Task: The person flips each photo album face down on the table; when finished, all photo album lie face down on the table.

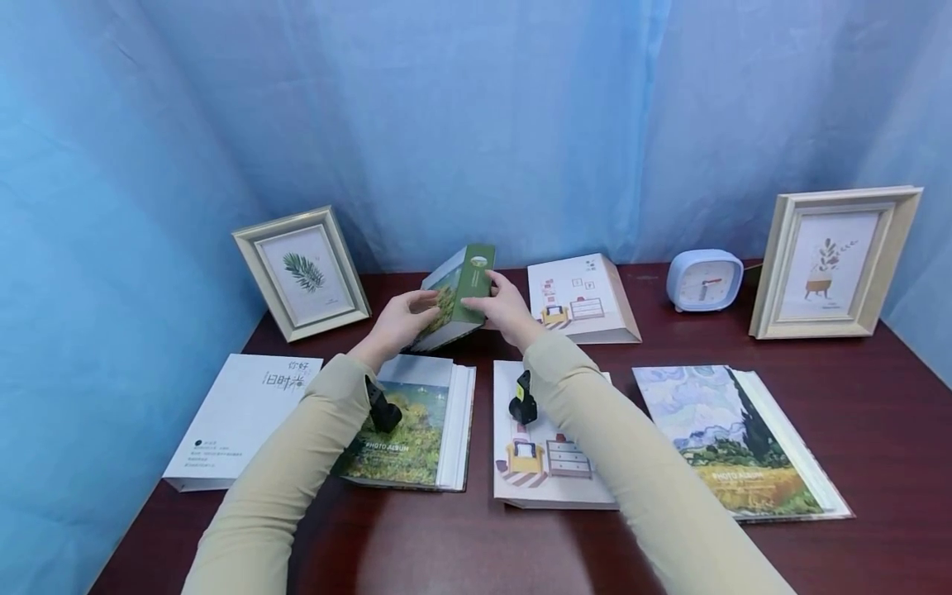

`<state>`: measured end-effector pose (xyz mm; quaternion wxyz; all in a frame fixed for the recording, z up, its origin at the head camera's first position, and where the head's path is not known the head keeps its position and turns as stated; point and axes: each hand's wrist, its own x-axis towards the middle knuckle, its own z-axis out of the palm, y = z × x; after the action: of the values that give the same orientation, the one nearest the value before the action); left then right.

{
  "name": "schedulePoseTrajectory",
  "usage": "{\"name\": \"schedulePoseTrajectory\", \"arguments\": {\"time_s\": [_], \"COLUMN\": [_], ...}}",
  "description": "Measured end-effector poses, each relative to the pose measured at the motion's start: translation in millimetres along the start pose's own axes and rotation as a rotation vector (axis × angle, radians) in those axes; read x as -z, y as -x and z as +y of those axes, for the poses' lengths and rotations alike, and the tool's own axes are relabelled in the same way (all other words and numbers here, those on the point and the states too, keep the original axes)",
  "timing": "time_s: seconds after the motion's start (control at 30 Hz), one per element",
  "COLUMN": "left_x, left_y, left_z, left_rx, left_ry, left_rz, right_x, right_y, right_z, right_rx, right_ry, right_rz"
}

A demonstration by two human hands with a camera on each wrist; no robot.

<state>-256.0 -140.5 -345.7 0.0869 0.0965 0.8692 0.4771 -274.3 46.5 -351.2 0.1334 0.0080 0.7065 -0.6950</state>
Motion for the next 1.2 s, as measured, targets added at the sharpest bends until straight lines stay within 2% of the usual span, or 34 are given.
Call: {"name": "schedulePoseTrajectory", "arguments": {"time_s": [0.13, 0.37, 0.57, 0.8, 1.2], "left_x": [6.1, 12.4, 14.9, 13.5, 11.1], "left_y": [-1.1, -6.5, -7.8, -9.3, -9.3], "left_z": [-8.0, -20.3, -24.0, -25.6, -26.4], "left_rx": [0.053, 0.185, 0.254, 0.244, 0.24], "left_ry": [-0.014, -0.126, -0.169, -0.198, -0.182], "left_rz": [-0.051, -0.111, -0.128, -0.138, -0.125], "right_x": [-1, -2, 0, 2, 4], "right_y": [-0.8, -4.3, -6.2, -6.1, -7.9], "right_z": [2, 3, 6, 7, 8], "right_rx": [-0.004, -0.027, -0.039, -0.044, -0.083], "right_ry": [0.024, 0.063, 0.184, 0.317, 0.281], "right_rz": [-0.005, 0.016, 0.035, -0.001, -0.051]}}
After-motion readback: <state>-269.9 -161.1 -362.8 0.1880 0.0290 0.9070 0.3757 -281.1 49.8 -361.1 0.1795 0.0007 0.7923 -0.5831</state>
